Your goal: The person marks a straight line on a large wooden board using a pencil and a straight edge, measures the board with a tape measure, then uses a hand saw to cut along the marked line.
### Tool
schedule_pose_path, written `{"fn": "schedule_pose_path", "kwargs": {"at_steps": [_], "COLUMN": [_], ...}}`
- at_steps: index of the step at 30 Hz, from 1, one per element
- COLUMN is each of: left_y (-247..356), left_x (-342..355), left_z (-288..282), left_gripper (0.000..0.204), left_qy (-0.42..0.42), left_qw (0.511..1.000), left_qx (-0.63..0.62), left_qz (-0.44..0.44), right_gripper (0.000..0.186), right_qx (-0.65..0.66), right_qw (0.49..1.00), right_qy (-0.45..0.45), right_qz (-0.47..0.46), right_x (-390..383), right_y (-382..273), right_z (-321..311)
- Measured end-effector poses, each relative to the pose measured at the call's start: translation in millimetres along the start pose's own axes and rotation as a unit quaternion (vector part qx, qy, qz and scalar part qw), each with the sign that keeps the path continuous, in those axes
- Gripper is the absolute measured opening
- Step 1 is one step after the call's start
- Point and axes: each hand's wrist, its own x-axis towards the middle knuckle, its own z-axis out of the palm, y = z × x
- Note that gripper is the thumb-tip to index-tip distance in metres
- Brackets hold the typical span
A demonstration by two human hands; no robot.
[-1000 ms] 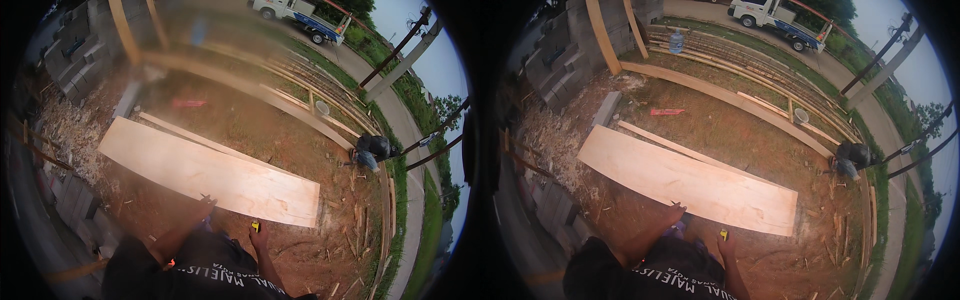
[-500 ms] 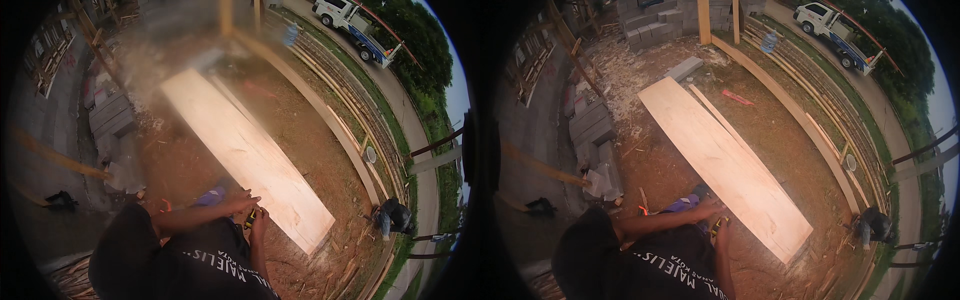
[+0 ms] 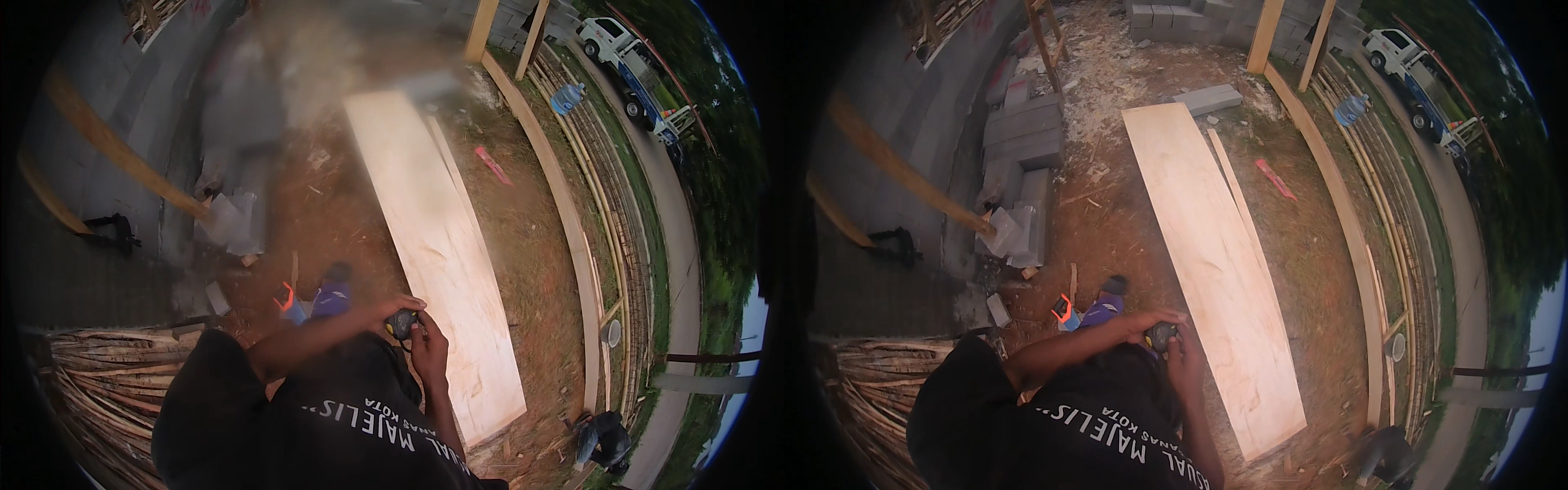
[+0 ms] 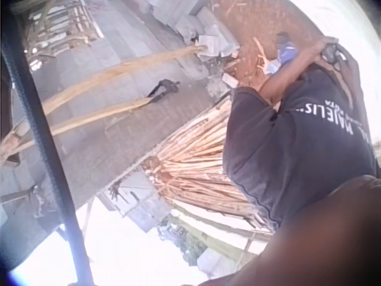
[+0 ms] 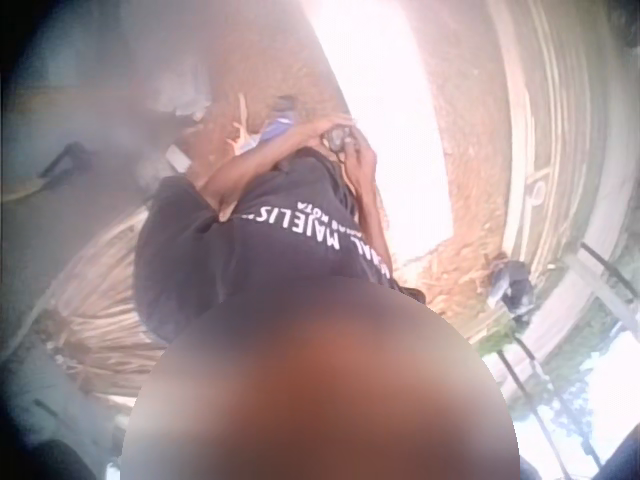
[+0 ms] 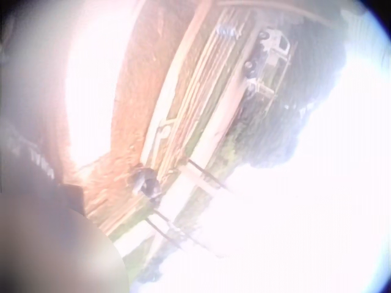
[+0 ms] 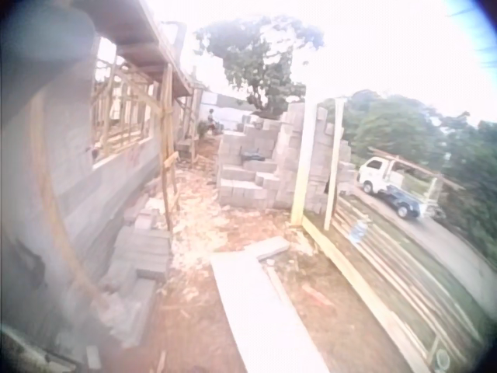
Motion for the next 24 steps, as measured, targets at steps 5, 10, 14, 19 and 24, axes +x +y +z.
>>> {"fn": "schedule_pose_path", "kwargs": {"at_steps": [5, 10, 14, 19, 24], "left_y": [54.6, 137.1, 167.3, 165.4, 104.0], "left_x": [17.4, -10.9, -38.2, -74.3, -110.2], "left_z": [-87.1, -179.2, -283.8, -406.4, -527.2], "left_gripper": [0.027, 0.028, 0.025, 0.024, 0.035], "left_qy": [0.046, 0.181, 0.345, 0.474, 0.581], "left_qw": [0.999, 0.980, 0.932, 0.865, 0.801], "left_qx": [-0.006, -0.011, -0.003, 0.079, 0.037], "left_qz": [0.021, 0.075, 0.108, 0.142, 0.139], "right_gripper": [0.032, 0.034, 0.041, 0.048, 0.049], "right_qx": [-0.057, -0.159, -0.160, -0.276, -0.238], "right_qw": [0.998, 0.987, 0.979, 0.917, 0.911], "right_qy": [0.006, 0.004, -0.048, -0.167, -0.229], "right_qz": [-0.006, 0.028, 0.118, 0.234, 0.247], "right_x": [75.8, 147.5, 182.5, 193.0, 195.8], "right_y": [-23.5, -16.0, 5.9, 36.1, 52.6], "right_z": [39.3, 84.4, 118.7, 142.1, 160.6]}}
